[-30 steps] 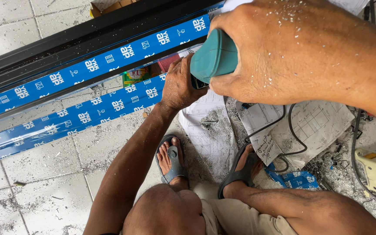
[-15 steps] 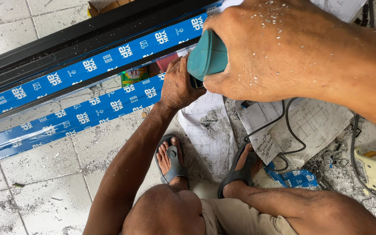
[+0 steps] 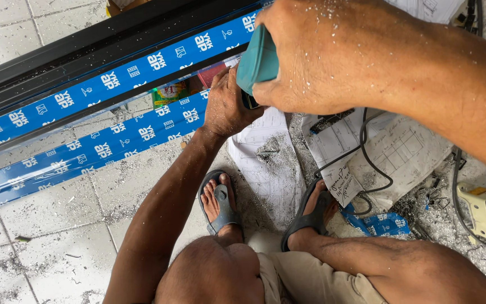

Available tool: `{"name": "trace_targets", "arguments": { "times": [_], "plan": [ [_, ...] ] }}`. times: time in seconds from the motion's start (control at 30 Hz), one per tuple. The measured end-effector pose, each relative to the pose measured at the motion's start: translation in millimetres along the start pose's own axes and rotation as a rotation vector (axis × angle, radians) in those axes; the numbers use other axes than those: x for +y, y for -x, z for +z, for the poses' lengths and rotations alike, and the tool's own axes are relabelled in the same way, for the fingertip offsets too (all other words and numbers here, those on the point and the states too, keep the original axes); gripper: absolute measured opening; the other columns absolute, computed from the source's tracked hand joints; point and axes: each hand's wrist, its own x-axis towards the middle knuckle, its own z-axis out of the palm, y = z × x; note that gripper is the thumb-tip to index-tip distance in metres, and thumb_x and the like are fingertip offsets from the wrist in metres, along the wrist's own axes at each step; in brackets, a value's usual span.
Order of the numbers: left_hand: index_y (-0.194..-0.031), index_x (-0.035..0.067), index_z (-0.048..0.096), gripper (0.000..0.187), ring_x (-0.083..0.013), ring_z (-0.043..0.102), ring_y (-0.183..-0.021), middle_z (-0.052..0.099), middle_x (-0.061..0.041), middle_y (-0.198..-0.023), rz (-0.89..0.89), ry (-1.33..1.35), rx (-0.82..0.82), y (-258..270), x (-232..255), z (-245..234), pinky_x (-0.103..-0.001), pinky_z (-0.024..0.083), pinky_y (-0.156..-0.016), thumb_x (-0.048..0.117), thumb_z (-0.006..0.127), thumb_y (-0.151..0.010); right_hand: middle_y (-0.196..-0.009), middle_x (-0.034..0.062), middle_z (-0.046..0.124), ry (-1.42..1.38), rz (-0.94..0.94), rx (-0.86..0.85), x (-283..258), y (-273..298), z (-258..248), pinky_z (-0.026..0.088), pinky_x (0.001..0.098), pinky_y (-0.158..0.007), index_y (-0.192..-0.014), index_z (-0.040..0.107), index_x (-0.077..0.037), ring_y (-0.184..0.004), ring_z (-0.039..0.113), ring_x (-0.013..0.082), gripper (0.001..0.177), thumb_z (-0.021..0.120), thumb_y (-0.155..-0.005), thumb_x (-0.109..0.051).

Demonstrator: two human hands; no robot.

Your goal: The person uses a drill to make holes in metal window frames, adjusts the position of the frames, and applies small components to the ends by hand.

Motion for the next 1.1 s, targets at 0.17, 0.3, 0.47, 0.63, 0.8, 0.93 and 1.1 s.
{"name": "trace_targets", "arguments": {
  "times": [0.17, 0.3, 0.47, 0.63, 0.8, 0.93, 1.1],
  "plan": [
    [-0.15, 0.0, 0.035, 0.098, -0.0424, 0.063, -0.123, 0.061, -0.017, -0.139, -0.026, 0.032, -0.02, 0, -2, 2, -0.055, 0.044, -0.11, 0.043, 0.091, -0.083, -0.058, 0.0078, 0.059, 0.013, -0.011, 0.028, 4, 0, 7, 0.046, 0.0468, -0.049, -0.08, 0.061, -0.014, -0.05, 0.057, 0.0306, 0.032, 0.068, -0.08, -0.046],
    [-0.151, 0.002, 0.035, 0.099, -0.0423, 0.062, -0.123, 0.061, -0.017, -0.139, -0.041, 0.01, -0.029, 2, -3, 3, -0.054, 0.042, -0.111, 0.045, 0.091, -0.081, -0.054, 0.0093, 0.057, -0.023, 0.016, -0.019, -3, 4, -1, 0.044, 0.0476, -0.047, -0.076, 0.059, -0.014, -0.048, 0.054, 0.032, 0.025, 0.063, -0.079, -0.038],
    [-0.147, 0.0, 0.038, 0.095, -0.0419, 0.064, -0.119, 0.061, -0.017, -0.135, 0.015, 0.01, 0.023, 1, -3, 4, -0.053, 0.044, -0.108, 0.041, 0.093, -0.081, -0.054, 0.009, 0.057, 0.006, -0.004, -0.007, -2, 4, 0, 0.042, 0.046, -0.045, -0.075, 0.059, -0.013, -0.047, 0.053, 0.0309, 0.024, 0.063, -0.078, -0.037],
    [-0.148, 0.001, 0.036, 0.099, -0.0421, 0.062, -0.122, 0.066, -0.017, -0.135, -0.067, 0.038, -0.039, 0, 0, 0, -0.052, 0.039, -0.113, 0.048, 0.091, -0.08, -0.055, 0.01, 0.057, -0.027, 0.007, -0.002, -3, 4, 1, 0.043, 0.0465, -0.045, -0.075, 0.059, -0.012, -0.047, 0.052, 0.0314, 0.024, 0.06, -0.081, -0.035],
    [-0.148, 0.002, 0.038, 0.1, -0.0416, 0.059, -0.127, 0.062, -0.016, -0.14, -0.102, 0.029, -0.074, 0, -1, -1, -0.053, 0.036, -0.115, 0.048, 0.093, -0.078, -0.056, 0.01, 0.059, -0.001, 0.013, -0.022, -3, 6, 0, 0.045, 0.0467, -0.047, -0.079, 0.062, -0.012, -0.049, 0.056, 0.0318, 0.029, 0.065, -0.079, -0.041],
    [-0.147, 0.001, 0.039, 0.096, -0.0397, 0.063, -0.122, 0.063, -0.016, -0.136, -0.037, 0.023, -0.016, -2, 1, -2, -0.054, 0.038, -0.113, 0.046, 0.093, -0.081, -0.059, 0.0107, 0.061, 0.003, 0.015, -0.022, -4, 6, -1, 0.046, 0.0482, -0.049, -0.081, 0.062, -0.013, -0.052, 0.058, 0.0335, 0.028, 0.064, -0.08, -0.041],
    [-0.148, 0.003, 0.037, 0.1, -0.0364, 0.063, -0.125, 0.063, -0.012, -0.139, -0.111, 0.03, -0.08, -4, 4, -5, -0.055, 0.031, -0.117, 0.049, 0.091, -0.078, -0.055, 0.0101, 0.059, -0.052, 0.045, -0.06, -7, 8, -5, 0.044, 0.0469, -0.048, -0.078, 0.06, -0.013, -0.049, 0.054, 0.0315, 0.026, 0.062, -0.082, -0.038]
  ]
}}
